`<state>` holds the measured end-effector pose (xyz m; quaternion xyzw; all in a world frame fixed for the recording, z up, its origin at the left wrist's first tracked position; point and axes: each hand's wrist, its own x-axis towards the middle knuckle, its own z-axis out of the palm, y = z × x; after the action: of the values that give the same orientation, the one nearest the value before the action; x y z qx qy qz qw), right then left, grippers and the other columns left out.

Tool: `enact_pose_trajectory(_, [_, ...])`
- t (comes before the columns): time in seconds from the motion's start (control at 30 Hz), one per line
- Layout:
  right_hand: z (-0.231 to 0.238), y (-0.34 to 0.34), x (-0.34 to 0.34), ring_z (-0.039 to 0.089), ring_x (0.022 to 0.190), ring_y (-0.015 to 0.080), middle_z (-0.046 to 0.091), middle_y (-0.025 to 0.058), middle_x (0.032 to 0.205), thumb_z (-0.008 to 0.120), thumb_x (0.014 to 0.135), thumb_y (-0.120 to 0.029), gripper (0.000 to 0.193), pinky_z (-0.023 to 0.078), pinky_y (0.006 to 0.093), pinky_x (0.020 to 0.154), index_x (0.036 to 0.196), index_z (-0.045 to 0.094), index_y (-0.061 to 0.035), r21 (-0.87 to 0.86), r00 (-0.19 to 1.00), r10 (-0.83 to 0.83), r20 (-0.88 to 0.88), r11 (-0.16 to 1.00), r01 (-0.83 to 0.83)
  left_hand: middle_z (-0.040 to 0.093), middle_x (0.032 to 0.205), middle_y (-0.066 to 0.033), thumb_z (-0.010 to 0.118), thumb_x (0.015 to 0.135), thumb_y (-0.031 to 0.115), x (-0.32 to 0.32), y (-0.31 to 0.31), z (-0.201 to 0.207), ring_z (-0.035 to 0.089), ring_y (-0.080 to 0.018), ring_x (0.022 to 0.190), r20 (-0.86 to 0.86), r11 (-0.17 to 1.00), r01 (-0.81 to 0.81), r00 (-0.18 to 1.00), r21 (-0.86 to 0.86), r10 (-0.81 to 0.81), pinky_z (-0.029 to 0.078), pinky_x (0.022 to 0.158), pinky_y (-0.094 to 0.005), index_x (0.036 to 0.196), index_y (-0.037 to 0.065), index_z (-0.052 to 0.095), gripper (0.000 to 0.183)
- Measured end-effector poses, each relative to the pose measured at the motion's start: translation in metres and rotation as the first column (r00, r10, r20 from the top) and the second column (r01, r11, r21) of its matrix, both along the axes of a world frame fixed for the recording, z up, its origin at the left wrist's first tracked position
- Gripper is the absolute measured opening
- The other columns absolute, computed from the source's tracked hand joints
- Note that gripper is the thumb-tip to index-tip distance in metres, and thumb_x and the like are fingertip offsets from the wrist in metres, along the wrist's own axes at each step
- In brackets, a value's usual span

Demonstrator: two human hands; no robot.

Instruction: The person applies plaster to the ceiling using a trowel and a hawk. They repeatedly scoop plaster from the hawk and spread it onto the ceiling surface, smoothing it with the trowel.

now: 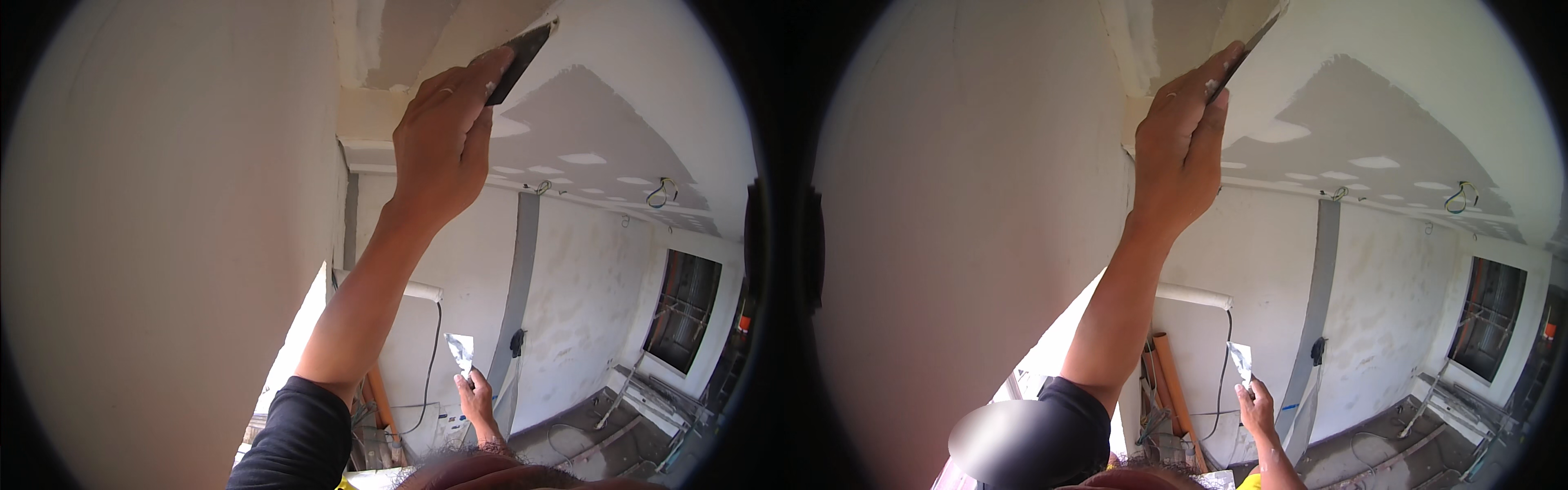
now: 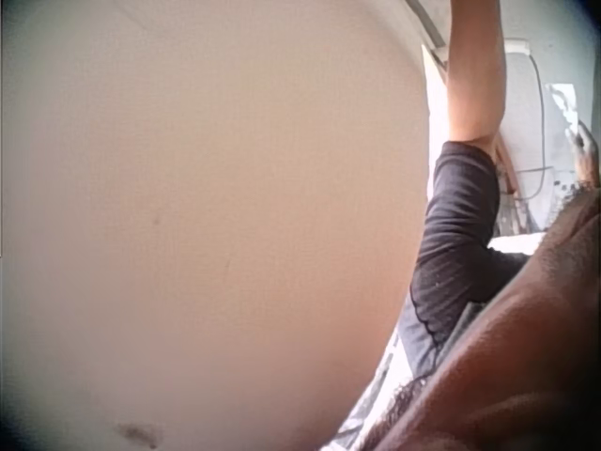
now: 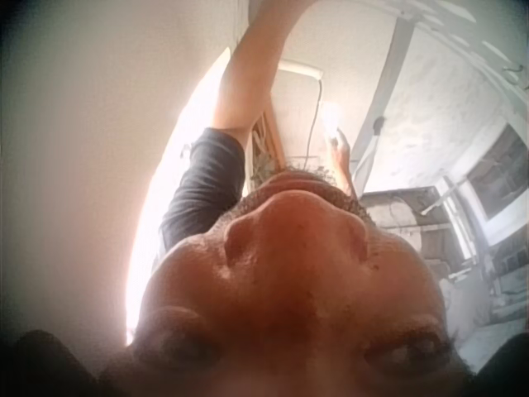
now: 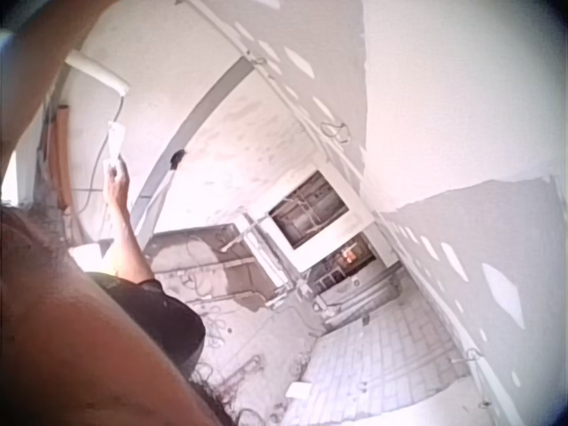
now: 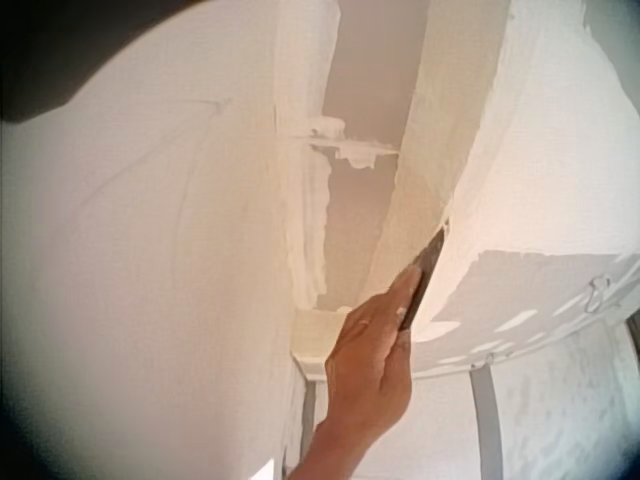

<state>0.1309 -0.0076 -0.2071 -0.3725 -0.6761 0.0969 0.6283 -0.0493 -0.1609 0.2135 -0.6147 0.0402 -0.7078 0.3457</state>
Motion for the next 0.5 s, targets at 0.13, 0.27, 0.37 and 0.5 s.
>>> enact_pose_trajectory(0.13, [-0.004, 0.004, 0.001, 0.041, 0.062, 0.0091, 0.047, -0.0016, 0.069, 0.067, 0.099, -0.019, 0.021, 0.038, 0.0302, 0.056, 0.093, 0.058, 0.0, -0.028, 1.0, -0.004, -0.01, 1.0, 0.004, 0.071, 0.115, -0.0074, 0.054, 0.102, 0.008, -0.023, 0.006, -0.026, 0.061, -0.0184, 0.107, 0.025, 0.993, 0.009, 1.0, -0.116, -0.007, 0.048, 0.093, -0.0309, 0.136, 0.007, 0.065, 0.036])
enact_pose_trajectory(0.27, [0.015, -0.024, -0.004, 0.045, 0.061, 0.0064, 0.05, -0.0036, 0.07, 0.064, 0.101, -0.021, 0.02, 0.04, 0.0273, 0.055, 0.1, 0.059, -0.0018, -0.166, 0.987, 0.103, -0.126, 0.978, -0.123, 0.069, 0.115, -0.0054, 0.052, 0.107, 0.013, -0.049, 0.025, -0.056, 0.06, -0.0113, 0.102, 0.121, 0.98, 0.066, 0.992, -0.189, -0.043, 0.046, 0.09, -0.0254, 0.132, 0.002, 0.065, 0.03])
enact_pose_trajectory(0.37, [0.025, -0.03, -0.005, 0.048, 0.055, 0.009, 0.053, 0.001, 0.068, 0.06, 0.104, -0.021, 0.02, 0.041, 0.0269, 0.048, 0.093, 0.055, -0.0046, -0.181, 0.918, 0.212, -0.336, 0.942, -0.283, 0.068, 0.124, -0.0084, 0.053, 0.107, 0.012, -0.067, 0.044, -0.098, 0.062, -0.0179, 0.114, 0.274, 0.745, 0.433, 0.901, -0.508, -0.337, 0.049, 0.099, -0.0342, 0.123, 0.0, 0.066, 0.025])
enact_pose_trajectory(0.5, [0.083, -0.069, 0.009, 0.051, 0.049, 0.0113, 0.057, 0.006, 0.072, 0.052, 0.107, -0.027, 0.024, 0.043, 0.0278, 0.042, 0.096, 0.054, -0.0057, -0.118, 0.688, 0.423, -0.59, 0.798, -0.591, 0.067, 0.121, -0.0053, 0.052, 0.108, 0.013, -0.071, 0.06, -0.144, 0.064, -0.0139, 0.109, 0.454, 0.373, 0.756, 0.632, -0.538, -0.628, 0.051, 0.103, -0.036, 0.131, 0.001, 0.061, 0.027])
